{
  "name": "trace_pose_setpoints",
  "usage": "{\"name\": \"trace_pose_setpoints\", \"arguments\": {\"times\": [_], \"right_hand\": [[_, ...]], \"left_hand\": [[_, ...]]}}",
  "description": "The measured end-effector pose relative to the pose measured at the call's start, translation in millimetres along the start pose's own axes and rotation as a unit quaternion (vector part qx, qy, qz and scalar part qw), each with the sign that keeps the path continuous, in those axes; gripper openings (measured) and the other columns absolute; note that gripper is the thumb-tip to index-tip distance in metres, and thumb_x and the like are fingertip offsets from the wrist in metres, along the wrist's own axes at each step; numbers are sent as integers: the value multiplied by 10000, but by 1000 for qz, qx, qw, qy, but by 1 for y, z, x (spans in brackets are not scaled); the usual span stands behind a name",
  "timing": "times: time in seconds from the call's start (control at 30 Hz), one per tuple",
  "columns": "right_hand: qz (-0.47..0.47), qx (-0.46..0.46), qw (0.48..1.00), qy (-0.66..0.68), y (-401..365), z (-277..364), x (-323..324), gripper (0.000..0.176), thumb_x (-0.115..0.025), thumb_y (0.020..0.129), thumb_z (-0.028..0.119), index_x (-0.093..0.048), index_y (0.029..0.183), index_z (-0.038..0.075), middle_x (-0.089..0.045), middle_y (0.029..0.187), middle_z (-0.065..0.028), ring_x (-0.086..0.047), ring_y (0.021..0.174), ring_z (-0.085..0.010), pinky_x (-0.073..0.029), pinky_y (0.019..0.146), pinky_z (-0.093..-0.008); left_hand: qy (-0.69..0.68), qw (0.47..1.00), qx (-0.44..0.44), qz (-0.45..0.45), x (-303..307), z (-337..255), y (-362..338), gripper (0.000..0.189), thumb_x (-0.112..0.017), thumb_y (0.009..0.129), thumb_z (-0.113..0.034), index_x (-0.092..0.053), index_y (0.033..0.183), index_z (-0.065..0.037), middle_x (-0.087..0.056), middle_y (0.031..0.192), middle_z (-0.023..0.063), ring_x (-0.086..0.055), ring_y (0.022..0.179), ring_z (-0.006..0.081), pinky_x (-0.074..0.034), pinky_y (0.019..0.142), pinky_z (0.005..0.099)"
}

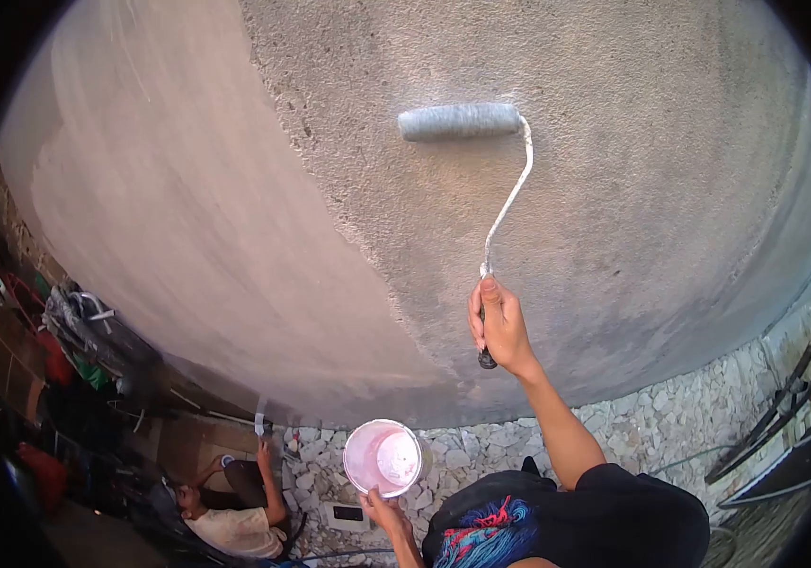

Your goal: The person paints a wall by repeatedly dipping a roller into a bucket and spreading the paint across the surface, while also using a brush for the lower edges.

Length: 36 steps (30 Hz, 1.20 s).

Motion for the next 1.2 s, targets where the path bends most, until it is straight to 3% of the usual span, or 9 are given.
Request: {"name": "trace_pose_setpoints", "arguments": {"times": [0.2,0.33,0.4,0.43,0.63,0.8,0.87,1.1,1.2], "right_hand": [[-63,-63,996,25,-71,-114,1,526,-356,973,541,-422,733,77,-394,495,6,-383,377,-71,-319,356,-229],[-101,-104,989,21,-93,-123,-9,537,-365,966,554,-429,740,72,-379,479,7,-363,360,-77,-312,347,-236],[-115,-93,989,6,-78,-96,-17,541,-361,964,561,-426,739,73,-370,474,9,-358,355,-79,-311,345,-237],[-122,-85,989,-3,-67,-76,-18,546,-357,963,567,-423,738,73,-362,468,11,-353,350,-80,-310,343,-239],[-94,-31,995,10,-10,33,-32,562,-337,955,594,-403,737,80,-335,476,19,-326,348,-67,-289,329,-230],[-54,-21,998,26,6,45,-53,555,-338,953,596,-391,733,89,-331,483,19,-312,349,-60,-283,322,-222],[-62,-29,996,-58,3,19,-67,554,-342,952,596,-386,726,93,-339,482,17,-322,349,-65,-288,324,-222],[-130,-84,983,-96,-77,-125,-77,587,-360,961,577,-411,646,84,-389,470,9,-382,368,-82,-320,349,-244],[-152,-107,975,-121,-96,-130,-79,589,-362,965,568,-411,628,88,-395,472,12,-382,374,-82,-309,356,-244]], "left_hand": [[80,997,13,-6,88,-40,75,194,-501,871,-141,-461,1040,-57,-533,1029,76,-564,895,182,-488,726,339],[109,993,21,26,124,-64,113,205,-494,873,-138,-461,1056,-52,-535,1036,82,-564,919,195,-490,761,350],[261,962,66,-40,161,-54,146,397,-524,947,-262,-486,1217,26,-590,1000,148,-581,888,230,-507,764,357],[261,965,35,-18,166,-53,150,449,-537,944,-305,-473,1256,13,-608,999,161,-594,918,237,-501,765,352],[307,951,31,-1,160,-65,140,445,-546,942,-304,-476,1258,2,-609,1018,166,-593,945,249,-502,765,369],[344,938,23,-8,139,-86,115,443,-553,939,-304,-477,1259,-7,-610,1032,170,-593,967,259,-503,764,383],[322,946,11,-13,133,-88,106,391,-562,935,-310,-488,1173,-10,-599,978,148,-573,911,244,-490,732,378],[241,969,-37,-29,120,-93,101,326,-593,918,-334,-525,872,-18,-561,786,70,-502,711,189,-442,621,359],[206,977,-55,-32,120,-94,105,370,-607,911,-344,-541,742,-22,-544,703,37,-472,626,165,-421,573,350]]}}
Point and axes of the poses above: each hand's wrist, its own y-axis towards the middle knuckle, its own x-axis out of the back of the hand, z = x × y, the point moved 1 cm from there along y, towards the middle knuckle
